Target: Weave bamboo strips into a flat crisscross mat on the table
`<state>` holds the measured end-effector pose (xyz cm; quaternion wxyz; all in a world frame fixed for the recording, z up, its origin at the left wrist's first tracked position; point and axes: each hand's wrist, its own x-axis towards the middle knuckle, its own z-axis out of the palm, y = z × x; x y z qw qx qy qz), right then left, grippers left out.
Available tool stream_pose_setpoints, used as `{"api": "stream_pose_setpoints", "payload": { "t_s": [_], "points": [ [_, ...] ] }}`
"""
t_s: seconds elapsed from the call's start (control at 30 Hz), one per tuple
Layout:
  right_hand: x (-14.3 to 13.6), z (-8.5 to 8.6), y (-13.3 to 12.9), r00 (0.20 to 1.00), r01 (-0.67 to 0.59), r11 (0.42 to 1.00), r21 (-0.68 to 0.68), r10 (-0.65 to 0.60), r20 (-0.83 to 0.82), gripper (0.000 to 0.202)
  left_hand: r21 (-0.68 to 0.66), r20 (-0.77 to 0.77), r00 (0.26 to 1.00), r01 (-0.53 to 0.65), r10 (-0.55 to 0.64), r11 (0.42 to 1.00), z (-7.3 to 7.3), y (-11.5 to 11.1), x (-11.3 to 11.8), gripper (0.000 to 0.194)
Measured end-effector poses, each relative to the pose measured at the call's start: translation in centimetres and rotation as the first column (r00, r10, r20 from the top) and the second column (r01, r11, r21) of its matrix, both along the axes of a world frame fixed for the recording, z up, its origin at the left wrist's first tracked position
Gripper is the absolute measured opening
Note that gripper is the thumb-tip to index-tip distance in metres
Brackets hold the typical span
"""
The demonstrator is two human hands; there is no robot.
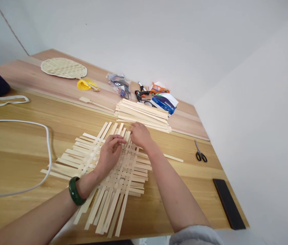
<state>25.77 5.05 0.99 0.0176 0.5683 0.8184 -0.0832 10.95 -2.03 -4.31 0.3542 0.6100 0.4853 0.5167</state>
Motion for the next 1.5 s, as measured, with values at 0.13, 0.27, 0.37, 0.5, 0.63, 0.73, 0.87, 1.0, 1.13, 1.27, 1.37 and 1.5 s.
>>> {"api": "stream_pose_setpoints", "payload": {
  "t_s": [0.13, 0.27, 0.37, 0.5, 0.63, 0.73, 0.87, 1.0, 1.13, 1.27, 1.37, 1.5],
  "points": [
    [-0.1, 0.0, 0.3, 0.997, 0.044, 0.998, -0.044, -0.046, -0.063, 0.025, 0.062, -0.062, 0.998, 0.025, -0.021, 0.998, -0.5, 0.1, 0.2, 0.03],
    [0.2, 0.6, 0.7, 0.988, 0.102, 0.993, -0.066, -0.109, -0.107, 0.019, 0.108, -0.082, 0.996, 0.034, -0.025, 0.994, -1.1, 0.1, 0.5, 0.033],
    [0.8, 1.5, 0.8, 0.98, 0.115, 0.988, -0.102, -0.129, -0.149, 0.014, 0.12, -0.102, 0.995, 0.02, -0.008, 0.993, -1.3, 0.1, 0.6, 0.035],
    [1.6, 2.4, 0.3, 0.952, 0.095, 0.984, -0.148, -0.133, -0.277, 0.011, 0.127, -0.131, 0.991, 0.001, 0.016, 0.992, -1.1, 0.1, 0.6, 0.034],
    [1.6, 2.8, -0.5, 0.956, 0.014, 0.999, -0.031, -0.022, -0.293, 0.01, 0.083, -0.143, 0.989, 0.036, -0.024, 0.996, -0.8, 0.1, 0.5, 0.035],
    [1.2, 3.4, -1.1, 0.964, -0.043, 0.999, 0.006, 0.043, -0.262, 0.009, 0.047, -0.168, 0.984, 0.067, -0.058, 0.997, -0.7, 0.2, 0.3, 0.04],
    [0.5, 4.5, -1.4, 0.966, -0.063, 0.995, -0.073, 0.042, -0.256, 0.012, 0.049, -0.223, 0.972, 0.079, -0.066, 0.996, -0.6, 0.3, 0.4, 0.041],
    [0.3, 4.5, -1.5, 0.948, -0.053, 0.995, -0.09, 0.022, -0.317, 0.011, 0.045, -0.237, 0.97, 0.066, -0.054, 0.997, -0.5, 0.4, 0.4, 0.03],
    [1.8, 3.9, -2.5, 0.91, 0.125, 0.992, -0.005, -0.116, -0.399, 0.023, 0.02, -0.251, 0.967, 0.055, -0.048, 0.998, -0.3, 0.5, 0.4, 0.03],
    [5.0, 3.7, -5.0, 0.9, 0.364, 0.931, 0.011, -0.348, -0.261, 0.027, -0.027, -0.231, 0.971, 0.055, -0.06, 0.998, 0.0, 0.4, 0.5, 0.028],
    [7.0, 3.5, -7.0, 0.9, 0.346, 0.922, -0.172, -0.378, -0.216, 0.027, -0.069, -0.218, 0.974, 0.05, -0.064, 0.996, 0.2, 0.4, 0.6, 0.024],
    [7.5, 3.4, -8.5, 0.888, 0.285, 0.909, -0.306, -0.37, -0.273, 0.028, -0.084, -0.203, 0.977, 0.045, -0.061, 0.995, 0.3, 0.4, 0.6, 0.019]
  ]
}}
